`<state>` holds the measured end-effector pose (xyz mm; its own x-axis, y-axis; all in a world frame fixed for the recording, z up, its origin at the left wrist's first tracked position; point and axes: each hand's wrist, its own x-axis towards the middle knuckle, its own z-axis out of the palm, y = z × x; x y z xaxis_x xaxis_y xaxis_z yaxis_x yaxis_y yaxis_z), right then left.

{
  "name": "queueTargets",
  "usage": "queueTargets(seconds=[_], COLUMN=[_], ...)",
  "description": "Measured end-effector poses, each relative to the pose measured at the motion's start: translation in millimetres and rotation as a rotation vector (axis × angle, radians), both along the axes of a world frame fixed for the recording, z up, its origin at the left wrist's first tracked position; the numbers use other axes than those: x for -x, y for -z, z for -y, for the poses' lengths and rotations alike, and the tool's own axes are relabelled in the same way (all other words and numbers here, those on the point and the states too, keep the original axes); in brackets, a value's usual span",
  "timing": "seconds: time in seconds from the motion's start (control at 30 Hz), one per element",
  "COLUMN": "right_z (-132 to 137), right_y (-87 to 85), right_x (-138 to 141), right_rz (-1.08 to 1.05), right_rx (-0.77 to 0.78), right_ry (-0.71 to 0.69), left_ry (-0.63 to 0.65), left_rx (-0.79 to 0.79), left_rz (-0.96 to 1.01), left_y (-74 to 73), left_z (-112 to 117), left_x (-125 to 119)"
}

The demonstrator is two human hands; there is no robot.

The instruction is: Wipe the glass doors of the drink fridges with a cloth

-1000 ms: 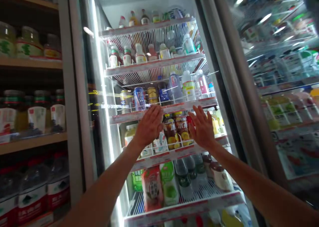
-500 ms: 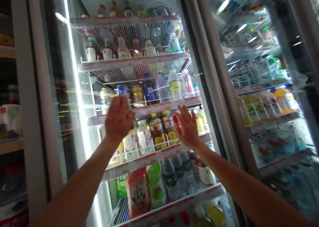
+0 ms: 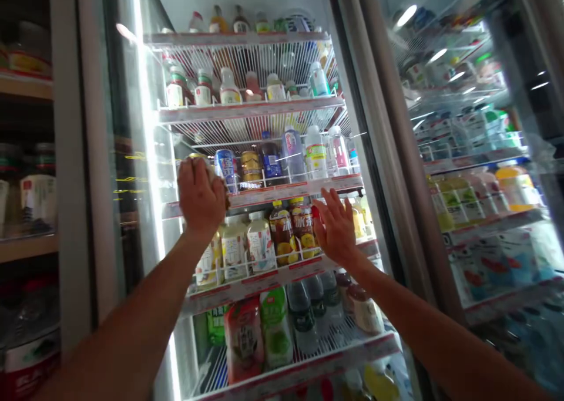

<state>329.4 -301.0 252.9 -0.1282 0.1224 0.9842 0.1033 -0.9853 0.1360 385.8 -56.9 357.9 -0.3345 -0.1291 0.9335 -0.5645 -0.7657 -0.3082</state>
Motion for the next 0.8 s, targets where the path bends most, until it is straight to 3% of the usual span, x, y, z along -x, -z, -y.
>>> queueTargets(seconds=[0.03, 0.07, 0.17, 0.2, 0.23, 0.27, 0.37, 0.4, 0.43, 0.53, 0.57, 0.63, 0.73, 0.8], right_z=[0, 0, 2, 3, 3, 3, 3, 4, 5, 13, 16, 20, 18, 12], right_y=[0.1, 0.2, 0.3, 0.4, 0.6, 0.9, 2.4, 2.9, 3.3, 3.3, 3.0, 2.4, 2.8, 3.7], right_x=[0, 1, 1, 1, 1, 0, 0, -1, -1, -8, -12, -16, -13, -5], right_rz=[-0.002, -0.001, 0.015, 0.021, 0.024, 0.023, 0.026, 0.030, 0.036, 0.074, 0.098, 0.174, 0.179, 0.103], right_rx=[0.000, -0.002, 0.011, 0.015, 0.018, 0.019, 0.011, 0.009, 0.013, 0.036, 0.046, 0.071, 0.105, 0.078], right_ry=[0.002, 0.002, -0.008, -0.011, -0.013, -0.014, -0.009, -0.007, -0.005, 0.000, -0.006, -0.035, -0.066, -0.071], left_ry=[-0.002, -0.015, -0.066, -0.076, -0.082, -0.080, -0.047, -0.043, -0.054, -0.132, -0.164, -0.198, -0.174, -0.169], left_rx=[0.051, -0.013, -0.511, -0.591, -0.572, -0.458, 0.066, 0.134, 0.068, -0.429, -0.448, -0.327, 0.088, 0.158], left_rz=[-0.004, 0.005, 0.079, 0.083, 0.065, 0.024, -0.130, -0.150, -0.154, -0.098, -0.113, -0.157, -0.210, -0.202], left_y=[3.2, 9.3, 29.0, 30.8, 29.3, 25.6, 16.8, 18.8, 23.4, 40.7, 43.1, 40.8, 34.2, 41.6], left_z=[3, 9, 30, 32, 30, 26, 16, 17, 20, 29, 26, 10, -21, -27], left_x=[0, 0, 2, 1, 1, 0, 2, 4, 7, 10, 9, 3, -3, -2])
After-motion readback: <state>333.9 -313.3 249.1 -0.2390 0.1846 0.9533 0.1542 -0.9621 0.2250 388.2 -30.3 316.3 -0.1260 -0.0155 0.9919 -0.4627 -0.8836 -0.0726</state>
